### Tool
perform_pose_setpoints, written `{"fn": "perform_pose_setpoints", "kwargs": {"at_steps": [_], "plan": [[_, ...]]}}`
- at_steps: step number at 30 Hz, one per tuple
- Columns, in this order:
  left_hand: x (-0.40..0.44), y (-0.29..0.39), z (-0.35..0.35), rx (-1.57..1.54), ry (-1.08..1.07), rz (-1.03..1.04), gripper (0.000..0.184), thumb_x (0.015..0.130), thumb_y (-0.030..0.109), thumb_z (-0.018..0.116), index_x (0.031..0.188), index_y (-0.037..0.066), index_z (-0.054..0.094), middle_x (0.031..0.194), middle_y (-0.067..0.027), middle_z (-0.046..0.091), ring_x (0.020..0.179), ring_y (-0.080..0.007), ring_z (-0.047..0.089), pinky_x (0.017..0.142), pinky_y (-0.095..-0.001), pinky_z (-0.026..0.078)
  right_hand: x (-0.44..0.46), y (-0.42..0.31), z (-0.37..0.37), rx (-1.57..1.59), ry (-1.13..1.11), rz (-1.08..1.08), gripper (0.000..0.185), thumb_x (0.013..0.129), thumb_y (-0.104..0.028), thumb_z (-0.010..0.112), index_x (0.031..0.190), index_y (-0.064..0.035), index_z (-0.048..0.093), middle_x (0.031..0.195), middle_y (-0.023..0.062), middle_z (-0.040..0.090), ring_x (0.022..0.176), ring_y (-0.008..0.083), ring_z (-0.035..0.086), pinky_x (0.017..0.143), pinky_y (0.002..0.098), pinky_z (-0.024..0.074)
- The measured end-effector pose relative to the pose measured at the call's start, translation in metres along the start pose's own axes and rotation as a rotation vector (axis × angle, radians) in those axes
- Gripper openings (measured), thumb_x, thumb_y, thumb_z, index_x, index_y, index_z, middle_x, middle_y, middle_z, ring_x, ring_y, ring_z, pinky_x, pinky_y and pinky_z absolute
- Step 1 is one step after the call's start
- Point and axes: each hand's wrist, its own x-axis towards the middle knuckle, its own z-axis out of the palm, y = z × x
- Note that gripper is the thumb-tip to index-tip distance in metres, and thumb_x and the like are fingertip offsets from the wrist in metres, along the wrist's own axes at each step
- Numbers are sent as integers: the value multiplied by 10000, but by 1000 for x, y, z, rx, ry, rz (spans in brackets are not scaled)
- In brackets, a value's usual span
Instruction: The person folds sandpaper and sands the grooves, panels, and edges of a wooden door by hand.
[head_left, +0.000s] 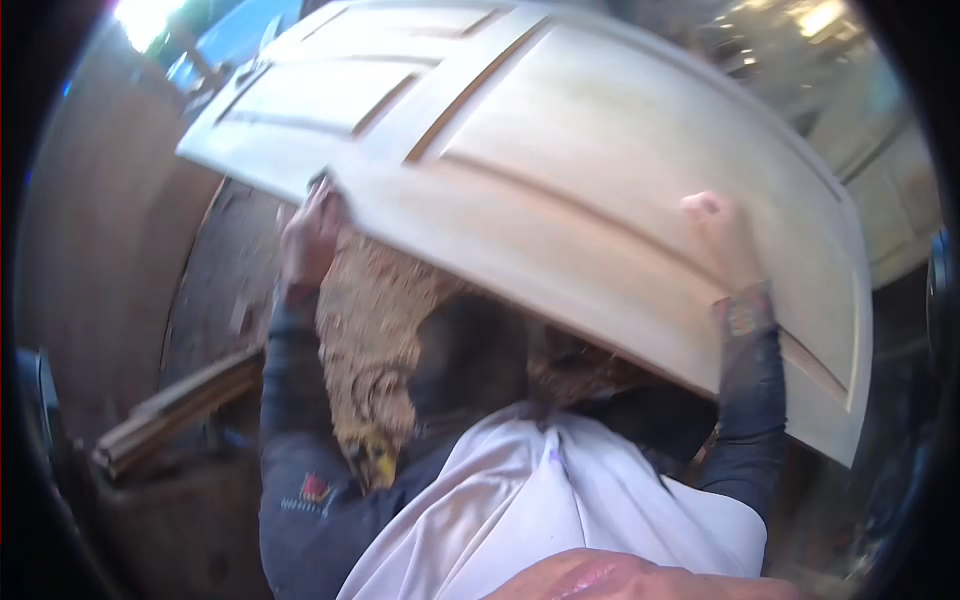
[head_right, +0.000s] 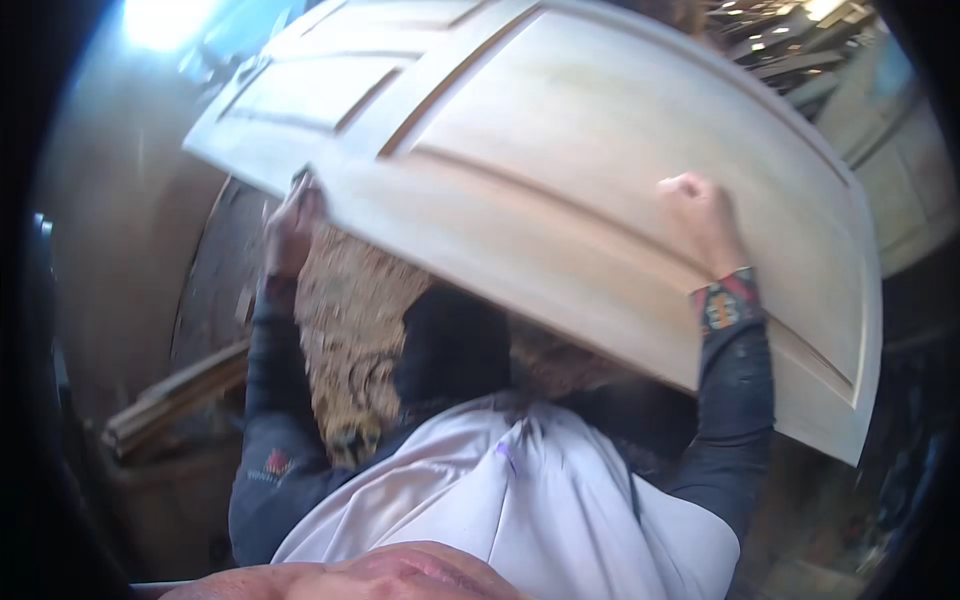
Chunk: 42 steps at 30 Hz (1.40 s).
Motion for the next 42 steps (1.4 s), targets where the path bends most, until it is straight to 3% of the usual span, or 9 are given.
{"fn": "perform_pose_setpoints", "kwargs": {"at_steps": [4,10,14,19,22,30,34,38,42], "plan": [[-12,71,20,148,-207,287,316,938,218,454,1196,133,618,1294,-63,564,1219,-212,522,1095,-575,161,5,-11,-4,-174,18,-22,332,820,-372,632,768,-46,661,597,135,576,564,245,575,571,352,442],[-81,220,48,-134,-437,677,373,867,168,500,1230,143,581,1348,-32,521,1278,-173,453,1110,-565,100,1,-8,-4,-123,-31,31,346,832,-393,625,821,-53,690,622,102,602,574,224,579,579,341,444],[-63,197,41,-66,-391,494,355,901,201,464,1230,133,578,1351,-31,518,1285,-176,444,1111,-547,133,1,-1,-15,-24,-126,118,366,838,-403,622,838,-43,689,613,92,589,581,190,568,586,337,441],[17,1,36,147,-94,-123,422,971,326,352,1286,118,543,1372,-53,491,1298,-210,429,1102,-544,184,0,-3,-13,-89,-103,16,375,838,-402,613,834,-34,682,619,126,584,598,226,570,600,352,437],[35,16,18,385,-219,-287,417,965,332,365,1278,127,549,1372,-54,489,1290,-215,437,1097,-550,193,1,-5,-14,-141,-109,-17,387,835,-410,607,828,-30,680,626,147,582,600,256,567,605,366,435],[-95,234,61,-5,-267,453,333,927,223,472,1213,105,596,1340,-75,520,1275,-212,455,1106,-533,172,-1,-2,-14,-121,-82,-50,402,828,-424,608,813,-27,674,627,157,579,598,269,566,606,376,435],[-66,199,44,-36,-334,353,363,926,223,446,1255,122,564,1358,-53,509,1288,-191,443,1108,-534,158,-4,-9,-18,-118,-108,-12,378,835,-406,619,846,-33,680,636,132,589,594,225,559,606,346,438],[10,65,42,237,-180,-98,419,970,340,350,1283,137,542,1379,-27,484,1304,-207,418,1097,-537,212,-3,-7,-17,-163,-119,-33,366,837,-392,623,865,-31,681,641,131,590,595,215,557,610,334,442],[60,-16,30,349,-227,-338,466,959,396,355,1273,105,538,1146,-205,613,1046,-350,604,1017,-573,301,-3,-5,-16,-139,-104,-65,356,833,-381,626,861,-31,681,645,140,590,591,225,557,606,334,440]]}}
